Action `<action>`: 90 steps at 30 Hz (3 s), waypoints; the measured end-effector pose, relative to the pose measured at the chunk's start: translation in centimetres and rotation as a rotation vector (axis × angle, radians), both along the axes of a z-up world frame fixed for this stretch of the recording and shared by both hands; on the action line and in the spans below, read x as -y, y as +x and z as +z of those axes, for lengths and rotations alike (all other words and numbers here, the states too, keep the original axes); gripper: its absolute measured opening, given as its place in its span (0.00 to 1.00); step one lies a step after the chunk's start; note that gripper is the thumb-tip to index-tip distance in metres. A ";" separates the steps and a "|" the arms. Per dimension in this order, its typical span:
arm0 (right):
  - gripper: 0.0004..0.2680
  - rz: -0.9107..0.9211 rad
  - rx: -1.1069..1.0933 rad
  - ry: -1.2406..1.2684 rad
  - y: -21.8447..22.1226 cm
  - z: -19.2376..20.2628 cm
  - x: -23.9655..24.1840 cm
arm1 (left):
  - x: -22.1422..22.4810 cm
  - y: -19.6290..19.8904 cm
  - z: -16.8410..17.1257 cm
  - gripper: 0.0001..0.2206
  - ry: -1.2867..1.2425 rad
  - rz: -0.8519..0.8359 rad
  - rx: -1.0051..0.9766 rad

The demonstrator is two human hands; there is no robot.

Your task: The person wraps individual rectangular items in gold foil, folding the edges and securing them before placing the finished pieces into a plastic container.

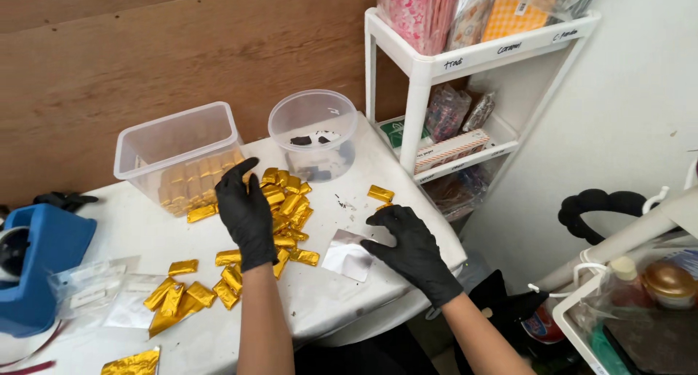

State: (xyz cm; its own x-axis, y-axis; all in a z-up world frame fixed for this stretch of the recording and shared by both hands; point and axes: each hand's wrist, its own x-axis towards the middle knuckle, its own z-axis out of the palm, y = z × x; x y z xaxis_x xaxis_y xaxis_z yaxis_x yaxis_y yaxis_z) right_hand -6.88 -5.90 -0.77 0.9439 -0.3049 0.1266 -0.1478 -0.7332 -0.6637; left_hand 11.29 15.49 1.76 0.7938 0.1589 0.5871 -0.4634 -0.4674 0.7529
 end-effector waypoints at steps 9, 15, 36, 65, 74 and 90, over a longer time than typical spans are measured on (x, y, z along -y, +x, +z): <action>0.13 0.168 -0.215 -0.024 2.9 -2.0 -0.8 | 1.9 -6.2 0.4 0.12 0.013 -0.302 0.002; 0.14 0.040 -0.163 0.251 3.1 0.9 -1.8 | 1.9 -7.6 -1.2 0.33 -0.007 -0.580 -0.478; 0.23 0.114 0.176 0.924 4.9 4.4 -6.2 | 0.1 -7.5 0.1 0.19 -0.640 -0.411 -0.735; 0.12 0.174 0.208 0.797 7.5 3.7 -1.5 | -2.2 -3.5 2.6 0.17 -0.879 -0.529 -0.790; 0.11 0.272 0.158 -0.122 21.7 11.4 3.3 | -0.4 -2.8 -2.3 0.17 -0.880 -0.648 -0.970; 0.14 0.499 -0.510 -0.161 32.8 5.5 2.5 | 1.0 -4.6 -3.4 0.17 -0.663 -0.776 -1.094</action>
